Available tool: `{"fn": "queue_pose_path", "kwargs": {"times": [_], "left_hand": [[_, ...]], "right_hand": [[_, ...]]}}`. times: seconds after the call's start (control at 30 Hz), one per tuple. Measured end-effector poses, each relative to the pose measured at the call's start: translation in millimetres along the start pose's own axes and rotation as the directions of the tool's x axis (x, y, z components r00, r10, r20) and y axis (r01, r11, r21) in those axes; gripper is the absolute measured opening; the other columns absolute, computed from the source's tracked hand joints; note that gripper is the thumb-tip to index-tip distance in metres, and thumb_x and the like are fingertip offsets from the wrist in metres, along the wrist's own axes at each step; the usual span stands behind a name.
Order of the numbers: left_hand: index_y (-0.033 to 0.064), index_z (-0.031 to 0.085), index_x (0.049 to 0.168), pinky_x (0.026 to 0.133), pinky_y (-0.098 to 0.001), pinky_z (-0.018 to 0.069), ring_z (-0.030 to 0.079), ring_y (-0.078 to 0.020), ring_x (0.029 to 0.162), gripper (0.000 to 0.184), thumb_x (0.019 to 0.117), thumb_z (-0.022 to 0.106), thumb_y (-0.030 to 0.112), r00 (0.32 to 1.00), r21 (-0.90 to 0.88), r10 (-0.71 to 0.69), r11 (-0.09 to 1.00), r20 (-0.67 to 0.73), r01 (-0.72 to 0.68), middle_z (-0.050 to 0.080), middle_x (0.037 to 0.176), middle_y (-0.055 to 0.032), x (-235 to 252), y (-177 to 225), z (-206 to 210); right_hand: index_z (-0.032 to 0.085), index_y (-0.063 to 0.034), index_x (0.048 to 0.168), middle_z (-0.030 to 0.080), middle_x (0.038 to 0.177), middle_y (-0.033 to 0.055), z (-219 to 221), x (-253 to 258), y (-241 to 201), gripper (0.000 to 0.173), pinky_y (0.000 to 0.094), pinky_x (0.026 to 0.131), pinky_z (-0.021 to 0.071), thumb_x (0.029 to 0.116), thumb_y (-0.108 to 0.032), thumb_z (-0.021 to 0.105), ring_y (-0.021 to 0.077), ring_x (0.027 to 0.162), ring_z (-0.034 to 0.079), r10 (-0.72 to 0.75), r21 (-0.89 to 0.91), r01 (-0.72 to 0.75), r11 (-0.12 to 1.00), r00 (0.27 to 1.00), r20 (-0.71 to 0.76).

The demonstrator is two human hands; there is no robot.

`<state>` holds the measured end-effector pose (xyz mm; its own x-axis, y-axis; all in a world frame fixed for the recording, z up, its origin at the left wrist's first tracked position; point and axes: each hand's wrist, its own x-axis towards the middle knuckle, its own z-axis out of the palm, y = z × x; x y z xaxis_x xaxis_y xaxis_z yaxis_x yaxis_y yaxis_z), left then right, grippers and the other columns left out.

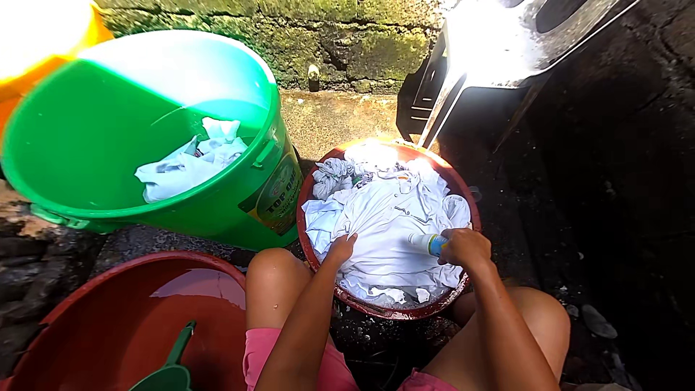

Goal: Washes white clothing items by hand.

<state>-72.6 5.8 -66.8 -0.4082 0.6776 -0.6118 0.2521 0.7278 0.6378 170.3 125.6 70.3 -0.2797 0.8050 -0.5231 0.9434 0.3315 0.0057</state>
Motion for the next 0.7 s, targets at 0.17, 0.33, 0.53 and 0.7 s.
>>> {"fn": "queue_pose_path", "kwargs": {"times": [0.17, 0.33, 0.53, 0.7], "left_hand": [[-0.0018, 0.056, 0.141, 0.114, -0.0581, 0.0366, 0.051, -0.0401, 0.136, 0.059, 0.1117, 0.035, 0.045, 1.0, -0.007, 0.003, 1.0, -0.001, -0.003, 0.057, 0.14, -0.0282, -4, 2, 0], [-0.002, 0.055, 0.141, 0.115, -0.0587, 0.0351, 0.05, -0.0403, 0.137, 0.059, 0.1118, 0.034, 0.044, 1.0, -0.013, 0.006, 1.0, 0.002, -0.006, 0.056, 0.141, -0.0281, 0, 0, 0], [-0.0023, 0.056, 0.139, 0.113, -0.0593, 0.0364, 0.051, -0.0408, 0.135, 0.058, 0.112, 0.034, 0.044, 1.0, -0.016, 0.01, 1.0, 0.002, -0.01, 0.057, 0.139, -0.0288, -1, 0, 0], [-0.0017, 0.056, 0.141, 0.114, -0.0593, 0.0355, 0.051, -0.0402, 0.136, 0.059, 0.1117, 0.035, 0.045, 1.0, -0.017, 0.008, 1.0, -0.001, -0.008, 0.057, 0.141, -0.028, 1, 0, 1]], "right_hand": [[0.073, -0.0105, 0.115, 0.07, 0.116, 0.0196, 2, 3, 13, 0.039, 0.0647, 0.087, 0.0489, 0.0805, -0.023, 0.085, 0.0411, 0.114, 0.064, 0.038, -0.001, -0.038, 0.999, 0.999, 0.036], [0.072, -0.0103, 0.118, 0.069, 0.12, 0.0211, -2, -1, 35, 0.041, 0.0661, 0.089, 0.0478, 0.0814, -0.023, 0.085, 0.0419, 0.117, 0.063, 0.136, 0.007, -0.137, 0.991, 0.99, 0.048], [0.072, -0.008, 0.114, 0.069, 0.12, 0.0194, -2, -5, 42, 0.036, 0.064, 0.09, 0.0475, 0.0836, -0.024, 0.083, 0.0398, 0.118, 0.062, 0.186, -0.05, -0.182, 0.982, 0.978, 0.098], [0.072, -0.0113, 0.118, 0.07, 0.116, 0.02, -1, -3, 27, 0.041, 0.0652, 0.087, 0.0488, 0.0809, -0.024, 0.085, 0.0412, 0.113, 0.064, 0.074, 0.029, -0.074, 0.997, 0.997, 0.016]]}}
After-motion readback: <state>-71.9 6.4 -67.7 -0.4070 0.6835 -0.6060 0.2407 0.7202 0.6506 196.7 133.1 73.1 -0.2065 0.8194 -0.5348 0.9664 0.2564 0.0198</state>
